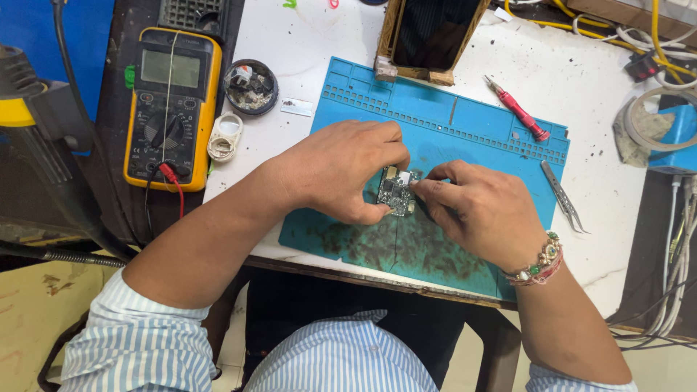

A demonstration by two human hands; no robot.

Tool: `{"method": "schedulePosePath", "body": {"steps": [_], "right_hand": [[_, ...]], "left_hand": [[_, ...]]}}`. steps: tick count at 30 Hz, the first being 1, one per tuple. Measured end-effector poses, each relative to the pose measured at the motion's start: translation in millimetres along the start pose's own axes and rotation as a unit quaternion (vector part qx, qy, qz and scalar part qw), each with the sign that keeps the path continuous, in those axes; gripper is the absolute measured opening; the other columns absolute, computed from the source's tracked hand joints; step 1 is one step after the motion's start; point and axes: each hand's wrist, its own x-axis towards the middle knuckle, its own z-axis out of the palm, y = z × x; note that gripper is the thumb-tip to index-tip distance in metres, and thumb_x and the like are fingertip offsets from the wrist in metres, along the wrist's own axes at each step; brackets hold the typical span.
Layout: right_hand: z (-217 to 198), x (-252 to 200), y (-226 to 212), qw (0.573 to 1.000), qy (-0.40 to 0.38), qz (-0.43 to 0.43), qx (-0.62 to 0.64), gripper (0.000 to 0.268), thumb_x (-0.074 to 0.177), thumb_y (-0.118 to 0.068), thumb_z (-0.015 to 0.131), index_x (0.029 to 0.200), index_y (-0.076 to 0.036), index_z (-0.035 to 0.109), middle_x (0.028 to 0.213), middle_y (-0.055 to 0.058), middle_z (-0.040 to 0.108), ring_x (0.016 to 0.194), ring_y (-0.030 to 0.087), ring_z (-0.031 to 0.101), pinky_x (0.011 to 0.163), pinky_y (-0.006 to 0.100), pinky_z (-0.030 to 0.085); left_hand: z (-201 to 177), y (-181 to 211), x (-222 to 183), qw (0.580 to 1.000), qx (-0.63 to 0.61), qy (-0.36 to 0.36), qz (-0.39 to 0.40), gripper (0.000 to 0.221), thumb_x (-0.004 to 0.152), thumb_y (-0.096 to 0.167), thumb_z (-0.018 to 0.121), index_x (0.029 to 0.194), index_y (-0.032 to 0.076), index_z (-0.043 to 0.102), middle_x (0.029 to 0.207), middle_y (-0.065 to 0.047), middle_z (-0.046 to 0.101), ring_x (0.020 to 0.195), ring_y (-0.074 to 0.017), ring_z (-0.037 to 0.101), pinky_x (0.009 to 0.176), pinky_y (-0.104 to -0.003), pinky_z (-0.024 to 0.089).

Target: The person cleans a small circuit board by applying liquid from a small container and scrubbing it with a toothbrush, then uses a blue utility knife to scrape at components on the board.

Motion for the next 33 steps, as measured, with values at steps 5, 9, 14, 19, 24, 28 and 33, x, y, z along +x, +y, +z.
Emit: {"method": "schedulePosePath", "body": {"steps": [5, 9, 14, 19, 24, 28, 33], "right_hand": [[-0.4, 0.3, -1.3, 1.0, 0.003, 0.001, -0.008, 0.025, 0.081, -0.018, 0.079, 0.106, -0.02, 0.081, 0.099, 0.001, 0.073, 0.079, 0.022, 0.069, 0.063, 0.036, 0.054], [0.0, 1.0, -1.0, 1.0, 0.002, -0.001, -0.007, 0.026, 0.081, -0.018, 0.079, 0.106, -0.02, 0.081, 0.1, 0.001, 0.073, 0.079, 0.022, 0.069, 0.063, 0.036, 0.054], [-0.5, 1.1, -1.4, 1.0, -0.007, -0.005, -0.005, 0.027, 0.078, -0.017, 0.078, 0.105, -0.02, 0.081, 0.1, 0.001, 0.073, 0.08, 0.022, 0.07, 0.063, 0.036, 0.054], [-0.3, 1.3, -2.0, 1.0, -0.004, -0.003, -0.005, 0.023, 0.081, -0.018, 0.079, 0.104, -0.019, 0.081, 0.099, 0.001, 0.073, 0.078, 0.022, 0.07, 0.063, 0.036, 0.053], [0.7, 2.2, -1.4, 1.0, -0.004, -0.001, -0.012, 0.02, 0.082, -0.019, 0.08, 0.101, -0.019, 0.081, 0.097, 0.001, 0.074, 0.075, 0.022, 0.07, 0.06, 0.036, 0.052], [-0.4, 1.5, -0.8, 1.0, -0.011, -0.013, 0.011, 0.023, 0.08, -0.018, 0.079, 0.103, -0.019, 0.081, 0.098, 0.001, 0.074, 0.076, 0.022, 0.07, 0.062, 0.035, 0.054], [-1.4, 1.3, -0.5, 1.0, -0.018, -0.012, 0.005, 0.026, 0.077, -0.018, 0.079, 0.103, -0.019, 0.081, 0.098, 0.001, 0.074, 0.077, 0.022, 0.07, 0.062, 0.036, 0.054]], "left_hand": [[1.2, -0.2, -0.7, 1.0, -0.01, 0.004, -0.001, 0.049, 0.069, 0.034, 0.084, 0.104, 0.006, 0.067, 0.102, -0.011, 0.061, 0.096, -0.0324, 0.063, 0.082, -0.045, 0.053], [1.4, -1.1, -1.8, 1.0, -0.01, 0.007, 0.003, 0.048, 0.069, 0.034, 0.084, 0.105, 0.006, 0.067, 0.102, -0.011, 0.062, 0.097, -0.0327, 0.064, 0.082, -0.045, 0.053], [1.8, -1.9, -1.2, 1.0, -0.015, 0.003, 0.002, 0.049, 0.069, 0.034, 0.084, 0.104, 0.006, 0.066, 0.102, -0.011, 0.062, 0.097, -0.0327, 0.064, 0.083, -0.045, 0.053], [2.1, -2.7, -1.5, 1.0, -0.017, 0.006, 0.003, 0.049, 0.069, 0.034, 0.085, 0.104, 0.006, 0.066, 0.101, -0.011, 0.061, 0.097, -0.0329, 0.064, 0.083, -0.045, 0.052], [2.8, -3.5, -0.4, 1.0, -0.021, 0.003, 0.001, 0.05, 0.069, 0.034, 0.085, 0.105, 0.006, 0.066, 0.101, -0.01, 0.061, 0.096, -0.0323, 0.064, 0.081, -0.045, 0.053], [3.4, -4.4, -1.0, 1.0, -0.016, 0.007, 0.006, 0.049, 0.069, 0.034, 0.085, 0.105, 0.006, 0.066, 0.1, -0.01, 0.061, 0.096, -0.0321, 0.064, 0.081, -0.045, 0.053], [3.6, -5.2, -0.9, 1.0, -0.01, 0.013, 0.015, 0.049, 0.069, 0.034, 0.085, 0.104, 0.005, 0.066, 0.099, -0.011, 0.061, 0.095, -0.0315, 0.064, 0.081, -0.045, 0.053]]}}
